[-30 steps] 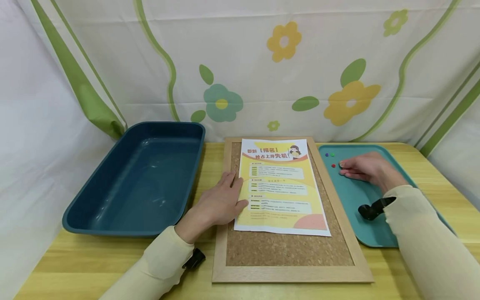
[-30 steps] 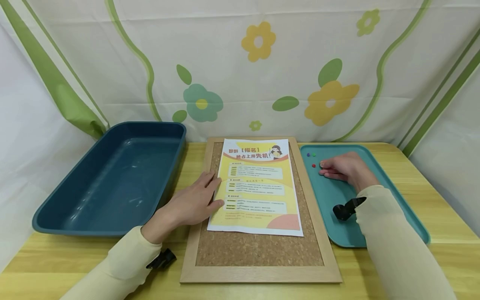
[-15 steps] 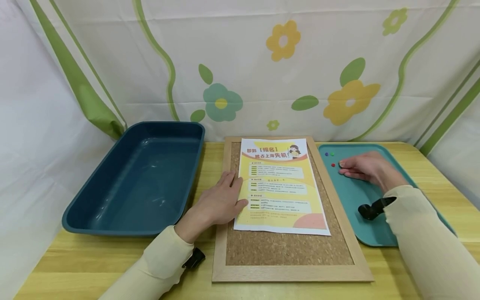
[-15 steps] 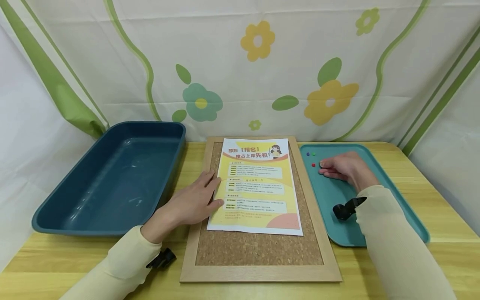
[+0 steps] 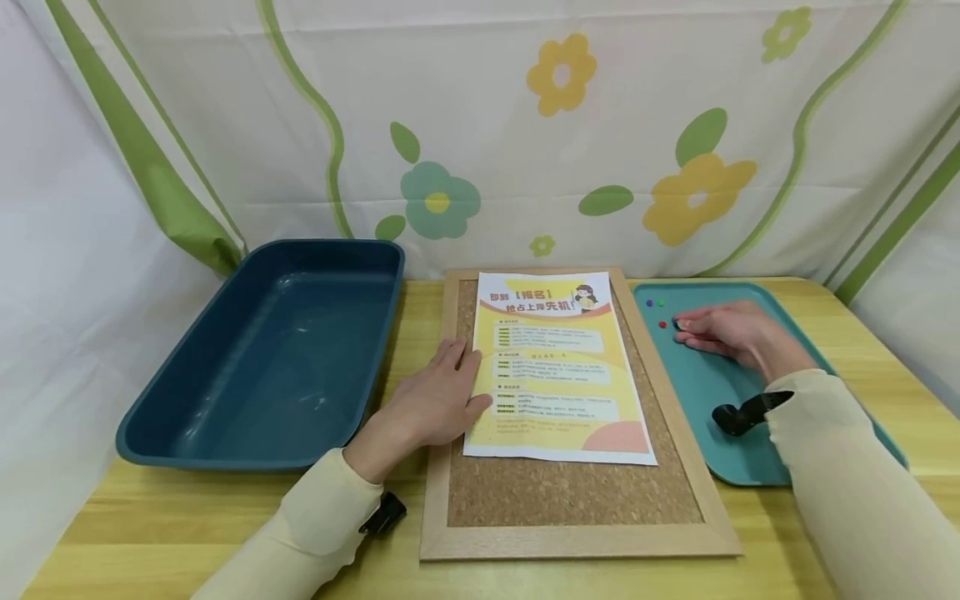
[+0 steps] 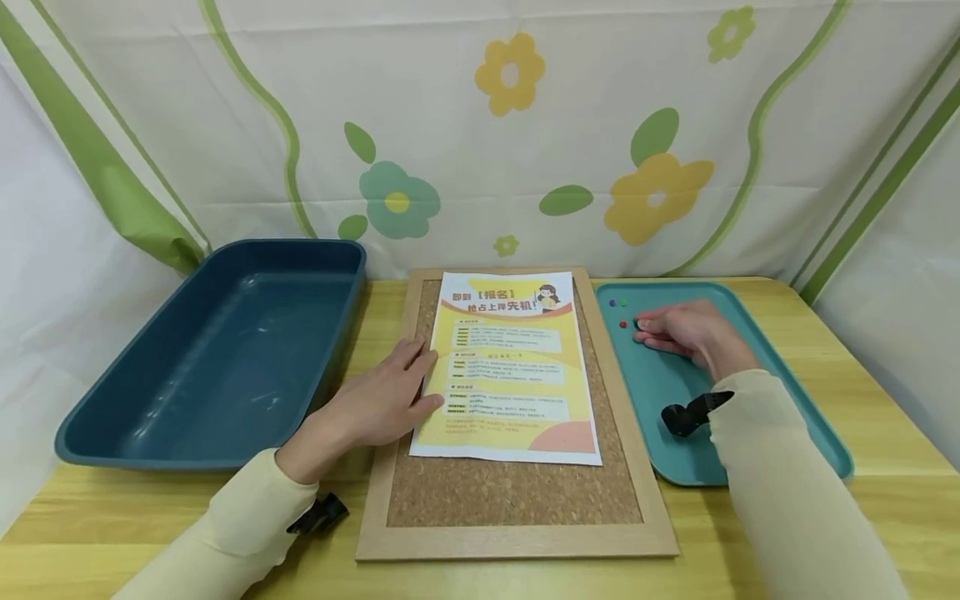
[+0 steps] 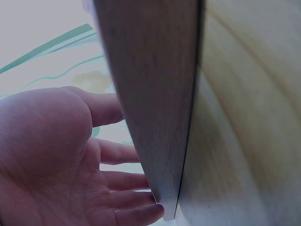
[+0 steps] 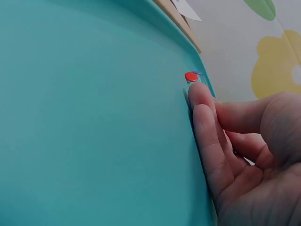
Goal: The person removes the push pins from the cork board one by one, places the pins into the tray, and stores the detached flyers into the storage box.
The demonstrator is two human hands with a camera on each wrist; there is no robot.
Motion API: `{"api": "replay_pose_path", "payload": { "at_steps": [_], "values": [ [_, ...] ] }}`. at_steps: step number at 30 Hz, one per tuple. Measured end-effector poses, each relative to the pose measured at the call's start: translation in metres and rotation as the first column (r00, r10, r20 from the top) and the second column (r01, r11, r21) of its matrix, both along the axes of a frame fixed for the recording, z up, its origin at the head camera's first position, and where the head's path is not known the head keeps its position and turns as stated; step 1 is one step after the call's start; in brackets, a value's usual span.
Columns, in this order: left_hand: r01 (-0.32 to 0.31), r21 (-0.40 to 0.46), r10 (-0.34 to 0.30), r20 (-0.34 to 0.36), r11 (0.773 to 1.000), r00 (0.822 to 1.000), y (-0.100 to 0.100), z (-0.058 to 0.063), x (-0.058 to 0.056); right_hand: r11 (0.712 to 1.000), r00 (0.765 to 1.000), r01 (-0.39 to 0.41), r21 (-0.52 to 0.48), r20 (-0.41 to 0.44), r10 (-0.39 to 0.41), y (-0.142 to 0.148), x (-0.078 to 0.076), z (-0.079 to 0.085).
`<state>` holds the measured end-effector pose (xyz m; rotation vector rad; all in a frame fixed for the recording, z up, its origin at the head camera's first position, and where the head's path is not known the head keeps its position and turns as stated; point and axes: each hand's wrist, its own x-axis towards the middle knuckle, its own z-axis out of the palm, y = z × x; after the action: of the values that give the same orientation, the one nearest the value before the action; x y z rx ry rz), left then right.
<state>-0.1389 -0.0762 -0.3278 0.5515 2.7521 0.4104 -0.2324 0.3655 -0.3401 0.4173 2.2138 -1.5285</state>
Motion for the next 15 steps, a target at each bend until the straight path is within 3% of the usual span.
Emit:
{"api": "replay_pose_path", "payload": {
  "at_steps": [15],
  "values": [
    [0.007, 0.000, -0.007, -0.014, 1.000, 1.000, -0.0017, 0.0004, 0.0001, 0.996, 0.999, 0.024, -0.081, -0.023, -0.026, 0.0017, 0.0025, -0.0005]
  ]
}}
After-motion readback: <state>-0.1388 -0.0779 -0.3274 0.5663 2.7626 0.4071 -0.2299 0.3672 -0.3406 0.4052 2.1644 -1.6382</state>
